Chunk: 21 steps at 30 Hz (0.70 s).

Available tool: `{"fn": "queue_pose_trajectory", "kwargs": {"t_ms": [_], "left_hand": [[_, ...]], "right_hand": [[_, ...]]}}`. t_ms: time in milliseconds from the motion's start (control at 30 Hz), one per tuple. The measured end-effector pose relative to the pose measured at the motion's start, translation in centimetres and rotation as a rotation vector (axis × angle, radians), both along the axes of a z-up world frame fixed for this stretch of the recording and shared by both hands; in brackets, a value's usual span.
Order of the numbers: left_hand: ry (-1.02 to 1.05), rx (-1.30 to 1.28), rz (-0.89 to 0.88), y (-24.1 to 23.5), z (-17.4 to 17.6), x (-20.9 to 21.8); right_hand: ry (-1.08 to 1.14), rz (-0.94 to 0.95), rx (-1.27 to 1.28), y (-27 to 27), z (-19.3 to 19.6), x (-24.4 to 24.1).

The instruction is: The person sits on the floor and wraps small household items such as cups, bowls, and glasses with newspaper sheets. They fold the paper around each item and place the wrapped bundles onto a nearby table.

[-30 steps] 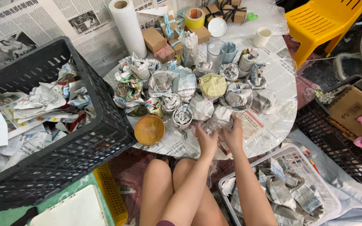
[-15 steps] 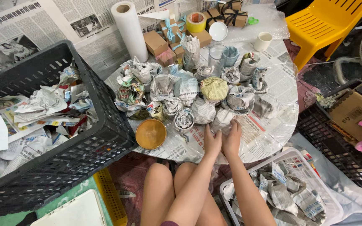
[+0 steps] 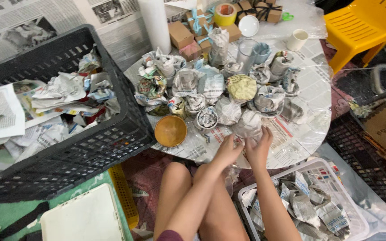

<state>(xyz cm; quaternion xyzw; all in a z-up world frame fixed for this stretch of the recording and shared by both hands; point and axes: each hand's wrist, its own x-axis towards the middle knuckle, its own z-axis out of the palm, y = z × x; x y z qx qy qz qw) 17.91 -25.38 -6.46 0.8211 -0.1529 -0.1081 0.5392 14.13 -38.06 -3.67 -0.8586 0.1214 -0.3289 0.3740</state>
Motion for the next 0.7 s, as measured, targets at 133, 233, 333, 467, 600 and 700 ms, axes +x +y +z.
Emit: {"fn": "queue_pose_trajectory", "kwargs": {"t_ms": [133, 233, 333, 467, 600, 700], "left_hand": [[0.218, 0.09, -0.204, 10.4, 5.3, -0.2], [0.093, -0.058, 0.181, 16.9, 8.6, 0.1], [0.144, 0.281, 0.523, 20.5, 9.5, 0.6], [-0.221, 0.286, 0.696, 20.7, 6.7, 0.0], [-0.431, 0.145, 0.694, 20.2, 3.6, 0.2], [-0.45, 0.166, 0.699, 20.1, 3.2, -0.2]], "right_hand": [[0.075, -0.034, 0.059, 2.1, 1.3, -2.8], [0.188, 0.116, 0.315, 5.2, 1.4, -2.4], [0.274, 0.421, 0.395, 8.8, 0.2, -0.6], [0.524, 0.597, 0.586, 14.9, -2.8, 3.7], [0.56, 0.568, 0.42, 18.8, -6.0, 7.9], [0.608, 0.579, 0.585, 19.1, -7.2, 8.6]]}}
